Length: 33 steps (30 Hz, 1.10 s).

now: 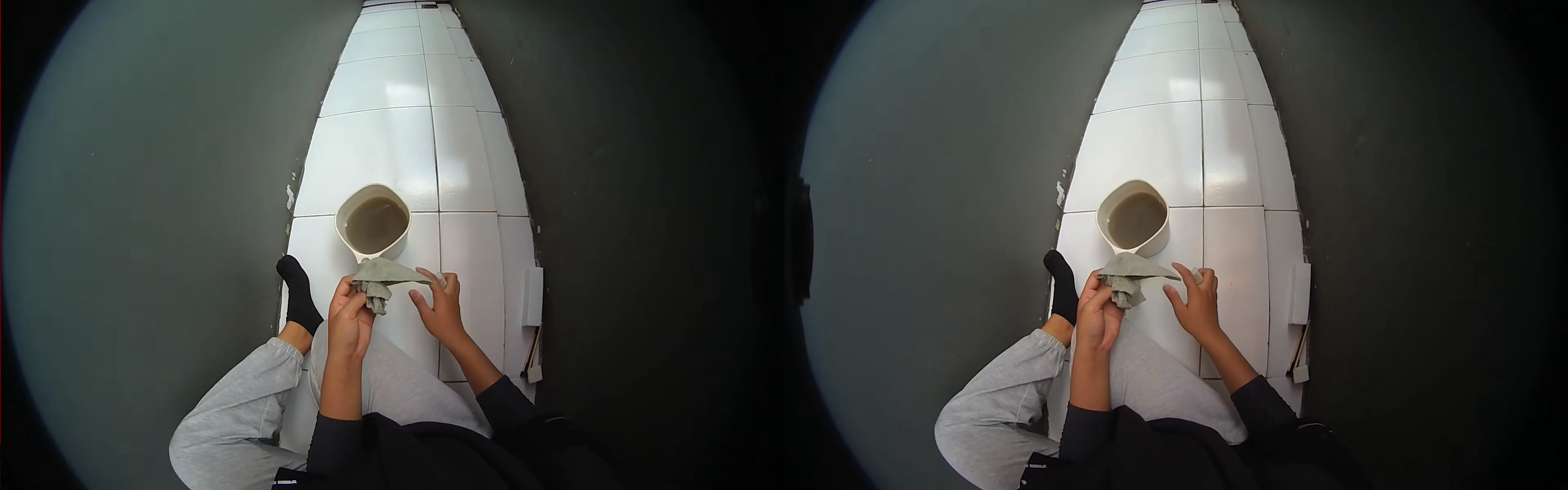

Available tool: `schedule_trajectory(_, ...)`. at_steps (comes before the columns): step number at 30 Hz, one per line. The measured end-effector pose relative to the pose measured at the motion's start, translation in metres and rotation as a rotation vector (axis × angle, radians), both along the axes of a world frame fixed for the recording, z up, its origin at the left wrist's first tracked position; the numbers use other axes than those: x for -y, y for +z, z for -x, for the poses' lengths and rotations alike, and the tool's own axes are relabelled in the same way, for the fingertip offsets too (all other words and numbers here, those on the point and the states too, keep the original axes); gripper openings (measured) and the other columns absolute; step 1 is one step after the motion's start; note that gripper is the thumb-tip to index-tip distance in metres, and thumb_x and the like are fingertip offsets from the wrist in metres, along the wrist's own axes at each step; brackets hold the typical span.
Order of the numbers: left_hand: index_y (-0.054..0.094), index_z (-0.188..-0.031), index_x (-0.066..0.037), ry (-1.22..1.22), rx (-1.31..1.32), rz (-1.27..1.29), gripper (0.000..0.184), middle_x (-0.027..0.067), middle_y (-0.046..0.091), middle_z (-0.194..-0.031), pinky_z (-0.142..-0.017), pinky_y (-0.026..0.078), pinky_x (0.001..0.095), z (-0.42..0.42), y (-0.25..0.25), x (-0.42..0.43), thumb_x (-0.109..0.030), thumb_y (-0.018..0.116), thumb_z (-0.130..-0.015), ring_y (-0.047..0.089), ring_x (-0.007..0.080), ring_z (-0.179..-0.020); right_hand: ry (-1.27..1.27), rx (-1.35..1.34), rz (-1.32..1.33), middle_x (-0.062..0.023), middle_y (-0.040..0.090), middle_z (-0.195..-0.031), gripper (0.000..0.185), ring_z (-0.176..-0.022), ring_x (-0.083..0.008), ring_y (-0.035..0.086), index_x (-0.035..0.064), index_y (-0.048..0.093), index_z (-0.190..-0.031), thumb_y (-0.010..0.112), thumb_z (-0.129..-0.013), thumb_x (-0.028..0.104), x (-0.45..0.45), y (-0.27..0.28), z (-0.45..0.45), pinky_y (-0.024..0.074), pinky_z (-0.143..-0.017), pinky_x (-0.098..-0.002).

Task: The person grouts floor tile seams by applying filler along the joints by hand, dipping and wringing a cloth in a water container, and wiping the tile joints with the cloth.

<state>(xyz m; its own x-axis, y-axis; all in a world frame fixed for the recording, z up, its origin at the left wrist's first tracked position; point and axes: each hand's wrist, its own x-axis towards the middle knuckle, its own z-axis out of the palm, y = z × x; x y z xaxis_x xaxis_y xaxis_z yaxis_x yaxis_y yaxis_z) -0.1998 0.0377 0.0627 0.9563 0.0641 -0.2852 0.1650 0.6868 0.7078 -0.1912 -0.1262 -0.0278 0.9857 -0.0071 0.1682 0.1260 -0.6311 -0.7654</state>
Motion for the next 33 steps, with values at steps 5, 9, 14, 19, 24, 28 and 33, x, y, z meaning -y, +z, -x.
schedule_trajectory(5, 0.05, -0.111, -0.001, -0.078, -0.01, 0.019, 0.028, 0.0082, 0.056, -0.103, -0.079, 0.046, 0.0292, -0.002, -0.025, 0.005, 0.004, 0.043, -0.084, 0.056, 0.0157, -0.09, -0.169, -0.002, -0.036, -0.0138, 0.041, -0.103, 0.041, -0.093, -0.0264, 0.042, 0.0087, 0.047, -0.13, 0.052, -0.091, 0.018, 0.079, -0.029, 0.029, 0.039, -0.084, -0.0374)
schedule_trajectory(9, 0.051, -0.11, -0.001, -0.206, -0.055, 0.011, 0.027, 0.0085, 0.057, -0.102, -0.078, 0.045, 0.0273, 0.002, -0.041, -0.008, 0.003, 0.043, -0.084, 0.055, 0.0147, -0.088, -0.273, -0.084, -0.173, -0.0078, 0.045, -0.089, 0.041, -0.075, -0.0169, 0.043, 0.0048, 0.038, -0.134, 0.044, -0.094, 0.014, 0.092, -0.028, 0.036, 0.0395, -0.073, -0.0306)
schedule_trajectory(14, 0.053, -0.103, -0.002, -0.357, -0.114, -0.049, 0.023, 0.007, 0.058, -0.094, -0.075, 0.045, 0.0254, 0.007, -0.054, 0.008, 0.001, 0.041, -0.083, 0.055, 0.013, -0.084, -0.272, -0.189, -0.469, -0.0041, 0.052, -0.084, 0.034, -0.068, -0.0113, 0.046, 0.0054, 0.039, -0.124, 0.048, -0.091, 0.009, 0.086, -0.043, 0.028, 0.04, -0.068, -0.0248)
schedule_trajectory(19, 0.056, -0.099, -0.003, -0.536, -0.213, -0.203, 0.019, -0.0006, 0.055, -0.083, -0.066, 0.039, 0.0206, 0.01, -0.061, 0.021, -0.003, 0.042, -0.086, 0.05, 0.0066, -0.073, -0.126, -0.323, -0.398, -0.004, 0.057, -0.093, 0.03, -0.078, -0.0101, 0.053, 0.007, 0.043, -0.114, 0.056, -0.087, 0.004, 0.082, -0.038, 0.01, 0.0435, -0.074, -0.0234)
schedule_trajectory(24, 0.057, -0.098, -0.004, -0.565, -0.188, -0.285, 0.018, -0.0016, 0.054, -0.081, -0.063, 0.038, 0.0194, 0.008, -0.065, 0.026, -0.004, 0.043, -0.087, 0.047, 0.0048, -0.071, -0.109, -0.294, -0.494, -0.0063, 0.06, -0.097, 0.028, -0.082, -0.012, 0.057, 0.0075, 0.047, -0.112, 0.059, -0.087, 0.009, 0.082, -0.043, -0.012, 0.0465, -0.074, -0.0254)
schedule_trajectory(28, 0.057, -0.098, -0.003, -0.628, -0.192, -0.352, 0.018, -0.0019, 0.054, -0.08, -0.062, 0.038, 0.0195, 0.006, -0.073, 0.03, -0.003, 0.043, -0.086, 0.046, 0.0045, -0.07, -0.106, -0.393, -0.705, -0.0062, 0.06, -0.097, 0.025, -0.086, -0.0126, 0.058, 0.0073, 0.052, -0.113, 0.058, -0.09, 0.016, 0.081, -0.037, -0.032, 0.0479, -0.076, -0.0267)
schedule_trajectory(33, 0.057, -0.098, -0.003, -0.69, -0.23, -0.383, 0.017, -0.0019, 0.054, -0.08, -0.062, 0.037, 0.0195, 0.008, -0.074, 0.039, -0.003, 0.044, -0.086, 0.046, 0.0044, -0.07, -0.117, -0.288, -0.346, -0.0057, 0.061, -0.095, 0.023, -0.083, -0.0132, 0.059, 0.0056, 0.057, -0.111, 0.058, -0.09, 0.013, 0.071, -0.028, -0.055, 0.0493, -0.076, -0.0293)
